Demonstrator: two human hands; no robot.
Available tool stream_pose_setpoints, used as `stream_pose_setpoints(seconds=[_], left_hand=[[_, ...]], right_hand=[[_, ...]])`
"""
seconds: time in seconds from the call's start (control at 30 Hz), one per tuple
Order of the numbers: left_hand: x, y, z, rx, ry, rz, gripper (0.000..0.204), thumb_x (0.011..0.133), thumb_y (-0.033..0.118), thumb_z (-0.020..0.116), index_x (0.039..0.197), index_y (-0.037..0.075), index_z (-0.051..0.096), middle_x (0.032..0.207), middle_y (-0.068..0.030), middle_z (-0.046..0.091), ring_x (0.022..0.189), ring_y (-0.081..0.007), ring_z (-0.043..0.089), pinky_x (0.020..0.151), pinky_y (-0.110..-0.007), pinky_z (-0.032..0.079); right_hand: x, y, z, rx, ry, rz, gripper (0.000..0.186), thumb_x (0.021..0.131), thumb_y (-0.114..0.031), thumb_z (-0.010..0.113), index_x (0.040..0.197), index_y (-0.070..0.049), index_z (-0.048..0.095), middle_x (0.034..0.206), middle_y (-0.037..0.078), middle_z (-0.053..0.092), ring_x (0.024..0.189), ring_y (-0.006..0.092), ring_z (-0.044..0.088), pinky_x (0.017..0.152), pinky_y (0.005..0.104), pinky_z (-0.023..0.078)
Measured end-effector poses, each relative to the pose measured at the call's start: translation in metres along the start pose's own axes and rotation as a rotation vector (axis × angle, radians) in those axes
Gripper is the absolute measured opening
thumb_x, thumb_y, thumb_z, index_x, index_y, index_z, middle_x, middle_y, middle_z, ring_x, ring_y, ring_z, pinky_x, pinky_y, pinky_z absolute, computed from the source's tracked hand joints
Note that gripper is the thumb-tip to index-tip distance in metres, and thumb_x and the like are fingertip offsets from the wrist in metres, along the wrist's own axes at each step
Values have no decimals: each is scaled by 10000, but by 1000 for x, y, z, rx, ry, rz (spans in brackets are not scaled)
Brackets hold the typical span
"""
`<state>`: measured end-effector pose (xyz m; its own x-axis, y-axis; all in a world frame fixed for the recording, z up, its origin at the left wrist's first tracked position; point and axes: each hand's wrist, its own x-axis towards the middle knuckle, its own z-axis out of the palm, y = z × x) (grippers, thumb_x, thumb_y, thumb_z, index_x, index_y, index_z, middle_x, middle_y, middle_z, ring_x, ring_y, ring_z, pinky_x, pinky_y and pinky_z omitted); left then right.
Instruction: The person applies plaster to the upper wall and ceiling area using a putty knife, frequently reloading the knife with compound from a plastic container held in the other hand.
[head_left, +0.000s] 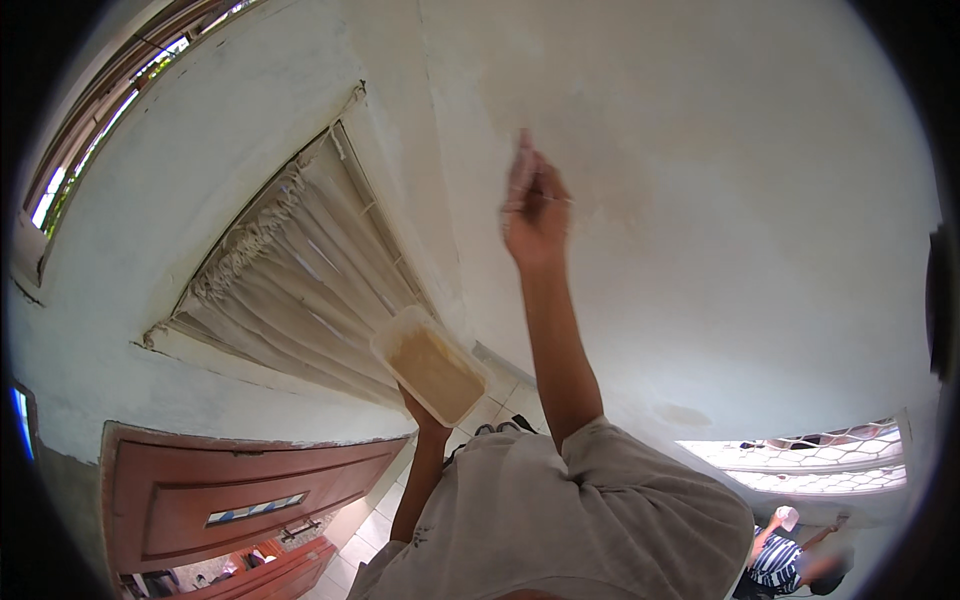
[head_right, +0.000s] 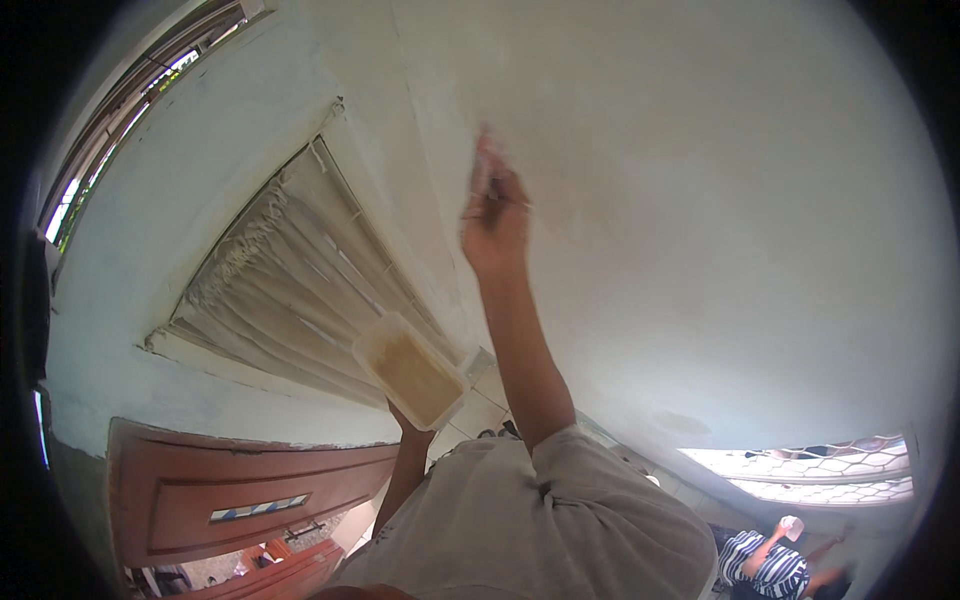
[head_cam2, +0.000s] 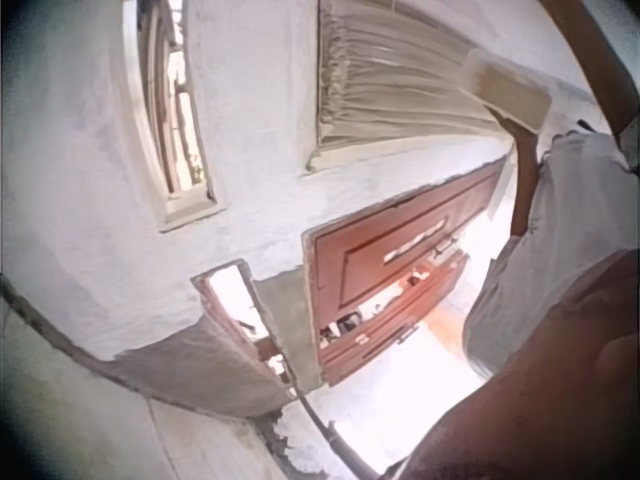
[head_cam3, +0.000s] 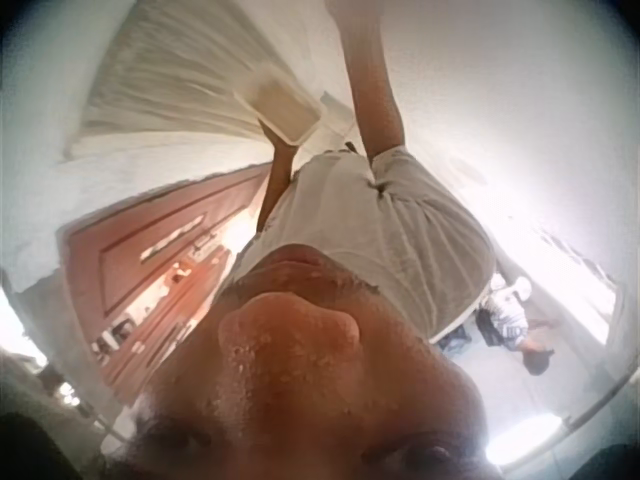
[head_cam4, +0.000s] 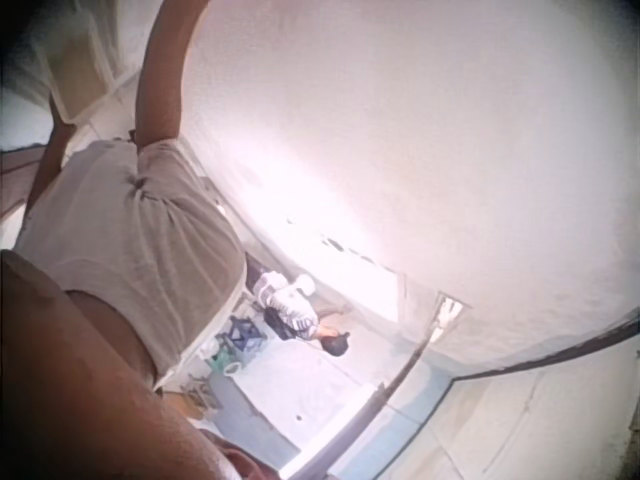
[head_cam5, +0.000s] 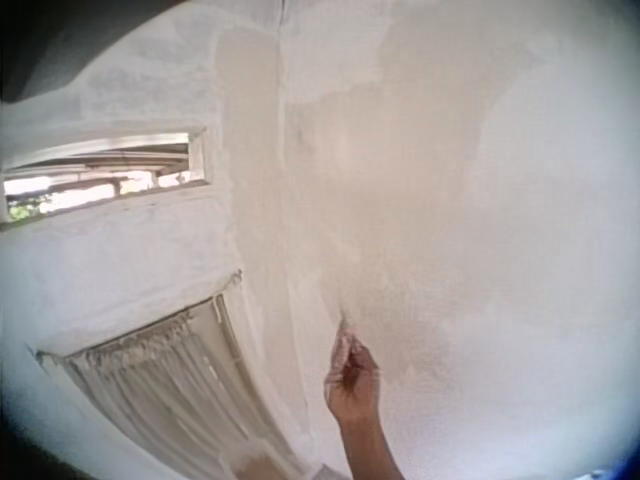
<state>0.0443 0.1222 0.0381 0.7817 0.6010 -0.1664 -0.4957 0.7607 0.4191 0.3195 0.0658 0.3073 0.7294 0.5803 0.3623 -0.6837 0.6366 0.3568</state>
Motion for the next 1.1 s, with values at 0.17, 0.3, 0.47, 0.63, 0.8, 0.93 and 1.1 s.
stream_pose_setpoints(seconds=[0.17,0.3,0.47,0.63,0.8,0.93,1.1], left_hand=[[-4,3,-15,-71,29,-32,587,1040,541,352,1480,158,410,1398,-42,536,1256,-253,543,1065,-449,455],[0,4,-20,10,37,-16,578,1042,536,355,1474,157,415,1389,-46,541,1252,-249,547,1045,-437,475],[6,7,-11,-88,145,-100,551,1053,509,348,1472,157,411,1373,-45,545,1237,-242,559,1013,-427,505],[10,10,-17,131,110,100,557,1048,517,355,1473,161,413,1372,-46,550,1239,-246,560,1018,-440,502],[-2,16,-31,-33,20,2,597,1031,555,363,1482,166,403,1397,-41,536,1249,-255,554,1036,-455,484],[4,13,-27,-25,15,-28,607,1030,566,356,1486,167,396,1407,-37,527,1250,-254,552,1039,-461,481],[16,5,-13,24,6,-87,628,1028,597,334,1498,182,378,1399,-41,525,1259,-251,543,1032,-463,489]], right_hand=[[84,19,-71,-14,191,1,363,982,26,478,1320,158,481,1274,237,609,1120,299,651,949,322,607],[79,-25,-15,227,10,-17,401,982,29,390,1359,53,524,1317,254,585,1102,309,650,951,368,599],[-16,-38,59,320,-169,8,340,984,14,441,1291,42,584,1319,211,591,1182,304,621,995,365,584],[-9,12,-1,-34,-19,2,342,992,-23,492,1316,81,522,1161,176,651,1054,224,668,926,278,611],[64,16,-83,-23,282,60,342,973,32,460,1294,136,517,1205,229,639,1027,293,675,894,317,617],[38,-51,-26,84,-12,48,379,972,32,435,1337,100,510,1315,252,580,1124,326,638,940,370,600],[-70,-84,82,294,-141,-76,421,977,-1,421,1390,37,494,1381,196,553,1211,325,595,1008,396,570]])
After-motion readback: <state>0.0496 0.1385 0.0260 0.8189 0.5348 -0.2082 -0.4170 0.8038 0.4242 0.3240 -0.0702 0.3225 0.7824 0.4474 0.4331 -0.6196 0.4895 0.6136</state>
